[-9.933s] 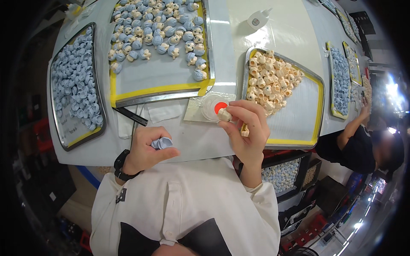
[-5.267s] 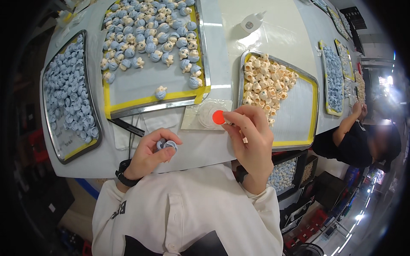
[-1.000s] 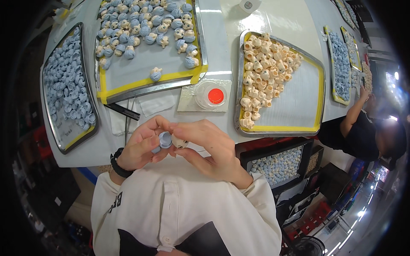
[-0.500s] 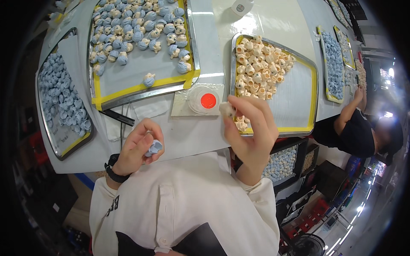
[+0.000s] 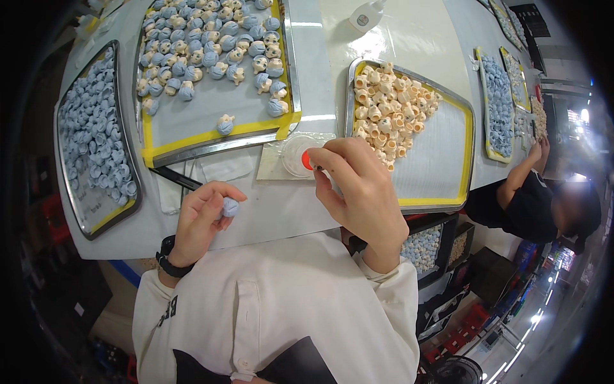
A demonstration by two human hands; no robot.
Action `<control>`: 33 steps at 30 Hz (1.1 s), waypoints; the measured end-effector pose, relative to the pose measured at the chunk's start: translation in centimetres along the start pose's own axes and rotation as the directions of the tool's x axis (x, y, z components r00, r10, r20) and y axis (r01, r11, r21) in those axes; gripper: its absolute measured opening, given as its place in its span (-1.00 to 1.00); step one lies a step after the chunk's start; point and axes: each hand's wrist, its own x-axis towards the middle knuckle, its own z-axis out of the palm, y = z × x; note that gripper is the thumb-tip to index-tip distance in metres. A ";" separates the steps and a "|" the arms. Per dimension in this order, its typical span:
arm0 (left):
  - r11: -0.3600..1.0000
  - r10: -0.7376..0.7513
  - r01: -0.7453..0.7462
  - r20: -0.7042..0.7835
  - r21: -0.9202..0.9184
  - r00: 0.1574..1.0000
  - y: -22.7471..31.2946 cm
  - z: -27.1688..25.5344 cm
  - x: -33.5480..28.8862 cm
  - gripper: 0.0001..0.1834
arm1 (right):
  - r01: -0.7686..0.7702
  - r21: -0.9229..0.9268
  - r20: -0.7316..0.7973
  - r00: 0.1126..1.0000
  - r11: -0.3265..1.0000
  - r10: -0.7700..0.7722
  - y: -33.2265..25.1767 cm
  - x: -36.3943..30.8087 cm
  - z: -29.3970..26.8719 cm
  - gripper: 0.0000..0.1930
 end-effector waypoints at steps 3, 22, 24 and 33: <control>0.998 0.015 -0.016 -0.004 -0.058 1.000 0.0 0.1 0.1 -0.73 | -0.003 0.002 -0.002 1.000 1.000 0.003 0.2 0.0 0.0 -0.71; 0.981 0.084 -0.062 0.112 -0.185 0.990 -0.2 -0.5 -0.3 -0.68 | 0.027 -0.072 -0.049 0.998 0.997 -0.031 0.3 -0.8 0.1 -0.68; 0.983 0.072 -0.054 0.098 -0.176 0.993 -0.3 -0.4 -0.3 -0.69 | 0.044 -0.094 -0.031 0.998 0.995 -0.047 0.4 -0.5 0.0 -0.68; 0.995 0.057 -0.050 0.080 -0.092 0.995 -0.4 0.0 -0.3 -0.57 | 0.074 -0.199 0.008 0.997 0.977 -0.074 0.0 -0.2 -0.3 -0.68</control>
